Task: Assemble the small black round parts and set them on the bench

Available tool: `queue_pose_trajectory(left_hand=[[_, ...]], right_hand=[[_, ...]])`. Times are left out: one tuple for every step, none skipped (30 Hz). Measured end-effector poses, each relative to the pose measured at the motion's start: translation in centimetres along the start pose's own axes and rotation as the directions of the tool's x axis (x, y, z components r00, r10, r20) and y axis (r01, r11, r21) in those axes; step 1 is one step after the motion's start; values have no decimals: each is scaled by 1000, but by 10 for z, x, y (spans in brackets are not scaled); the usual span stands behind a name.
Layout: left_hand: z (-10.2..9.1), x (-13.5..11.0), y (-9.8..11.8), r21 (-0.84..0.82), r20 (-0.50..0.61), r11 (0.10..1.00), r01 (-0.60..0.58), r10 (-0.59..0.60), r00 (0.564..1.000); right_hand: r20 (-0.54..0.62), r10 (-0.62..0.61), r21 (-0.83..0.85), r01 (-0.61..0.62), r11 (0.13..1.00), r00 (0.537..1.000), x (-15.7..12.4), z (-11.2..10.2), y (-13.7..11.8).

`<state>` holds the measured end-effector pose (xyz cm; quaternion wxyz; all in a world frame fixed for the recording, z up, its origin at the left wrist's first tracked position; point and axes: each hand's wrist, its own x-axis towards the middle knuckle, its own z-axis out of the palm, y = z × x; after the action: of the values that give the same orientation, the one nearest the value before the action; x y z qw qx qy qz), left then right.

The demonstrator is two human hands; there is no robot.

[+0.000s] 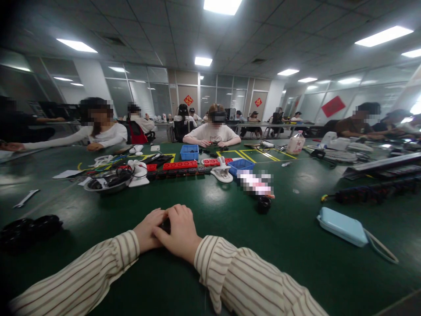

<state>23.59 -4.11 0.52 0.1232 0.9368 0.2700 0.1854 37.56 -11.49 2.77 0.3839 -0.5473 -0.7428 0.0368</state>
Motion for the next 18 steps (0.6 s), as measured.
queue_pose_trajectory(left_hand=[[0,0,0,3,-6,1000,-9,9,1000],[-1,1,0,0,-14,1000,-20,20,1000],[-1,1,0,-9,-22,999,-31,31,999],[-2,1,0,-25,-27,999,-41,40,999],[-2,2,0,-46,-30,998,-48,47,998],[-3,2,0,-71,-30,996,-51,49,998],[-3,2,0,-98,-27,994,-51,48,998],[-4,2,0,-125,-22,991,-52,50,999],[-4,2,-1,-149,-16,987,-55,54,998],[-5,2,-1,-168,-8,984,-59,58,998],[-5,2,-1,-182,0,981,-63,64,998],[-6,1,-1,-190,7,979,-69,72,997],[-6,1,-1,-196,12,978,-76,79,997],[-6,1,-2,-200,14,977,-79,83,996],[-6,1,-2,-204,15,976,-81,85,996],[-5,1,-3,-206,13,975,-82,86,996],[-4,1,-3,-205,9,975,-82,86,996],[-3,0,-4,-199,1,977,-81,83,997]], right_hand=[[6,2,-10,-2,1000,1000,1,1,1],[11,-2,-15,2,1000,1000,1,1,1],[15,-8,-13,8,1000,1000,1,2,2],[16,-16,-4,16,1000,1000,1,2,2],[19,-27,11,27,1000,999,1,2,2],[23,-43,29,42,999,999,1,2,2],[28,-63,49,61,997,998,1,1,2],[33,-85,68,82,994,996,1,1,1],[38,-109,89,105,991,993,1,0,1],[41,-132,108,127,986,990,1,0,1],[44,-154,127,147,981,987,0,0,1],[46,-173,143,165,976,984,0,0,1],[49,-191,156,181,971,980,0,-1,2],[54,-208,166,197,966,977,0,-1,2],[60,-225,173,212,962,973,0,-1,2],[63,-238,178,224,958,969,0,-1,2],[60,-247,181,233,956,967,-1,-1,2],[51,-249,183,236,954,967,-1,-1,1]])
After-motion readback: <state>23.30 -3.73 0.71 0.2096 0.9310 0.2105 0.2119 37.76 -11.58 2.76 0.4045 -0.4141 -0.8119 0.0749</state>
